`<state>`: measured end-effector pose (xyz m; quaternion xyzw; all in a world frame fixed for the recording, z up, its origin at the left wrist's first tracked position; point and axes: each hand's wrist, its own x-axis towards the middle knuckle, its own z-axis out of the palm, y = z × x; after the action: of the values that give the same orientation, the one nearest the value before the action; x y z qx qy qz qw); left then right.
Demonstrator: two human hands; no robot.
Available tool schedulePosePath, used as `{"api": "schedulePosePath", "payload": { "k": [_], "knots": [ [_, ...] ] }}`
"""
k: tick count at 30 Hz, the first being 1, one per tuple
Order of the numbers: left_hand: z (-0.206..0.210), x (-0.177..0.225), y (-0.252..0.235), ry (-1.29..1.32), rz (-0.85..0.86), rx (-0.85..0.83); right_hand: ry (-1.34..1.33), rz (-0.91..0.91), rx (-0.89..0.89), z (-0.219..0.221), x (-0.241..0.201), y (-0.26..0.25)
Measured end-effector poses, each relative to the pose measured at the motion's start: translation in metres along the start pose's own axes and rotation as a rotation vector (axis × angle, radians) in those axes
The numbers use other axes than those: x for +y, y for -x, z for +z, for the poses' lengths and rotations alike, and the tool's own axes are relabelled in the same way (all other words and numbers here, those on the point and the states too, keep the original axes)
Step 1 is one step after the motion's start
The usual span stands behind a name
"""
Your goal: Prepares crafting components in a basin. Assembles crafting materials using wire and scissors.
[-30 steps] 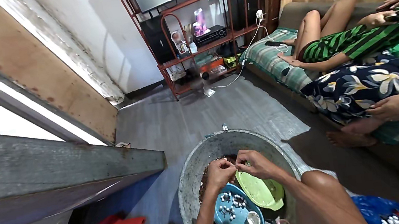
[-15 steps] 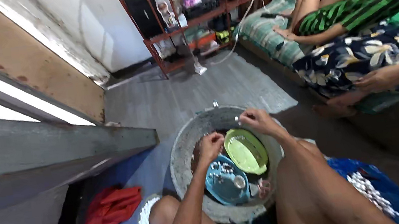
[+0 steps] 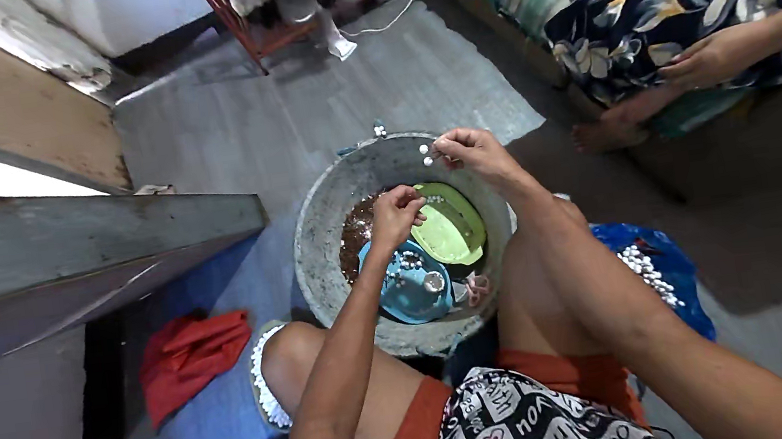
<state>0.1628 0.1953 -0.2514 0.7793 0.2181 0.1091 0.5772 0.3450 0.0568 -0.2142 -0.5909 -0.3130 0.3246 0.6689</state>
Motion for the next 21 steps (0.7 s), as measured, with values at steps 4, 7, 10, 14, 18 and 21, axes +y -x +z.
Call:
{"api": "schedulePosePath", "payload": {
  "k": [4,7,10,14,18,21],
  "knots": [
    [0.003,-0.005,-0.005,0.046,0.031,-0.037,-0.029,0.024,-0.005,0.004,0.005,-0.003],
    [0.006,-0.003,-0.007,0.021,0.024,-0.053,-0.041,0.041,0.004,0.005,0.004,-0.005],
    [0.015,-0.011,0.002,-0.075,-0.033,-0.077,-0.028,0.034,0.006,0.008,0.009,0.005],
    [0.013,-0.022,-0.019,-0.087,0.023,-0.037,-0.003,0.018,0.005,0.004,0.012,-0.006],
    [0.008,-0.013,-0.009,0.027,-0.07,-0.017,-0.074,0.078,0.068,0.005,0.008,-0.007],
    [0.008,-0.014,-0.004,0.093,-0.106,-0.006,-0.109,0.097,0.087,0.005,0.003,-0.005]
  ]
}}
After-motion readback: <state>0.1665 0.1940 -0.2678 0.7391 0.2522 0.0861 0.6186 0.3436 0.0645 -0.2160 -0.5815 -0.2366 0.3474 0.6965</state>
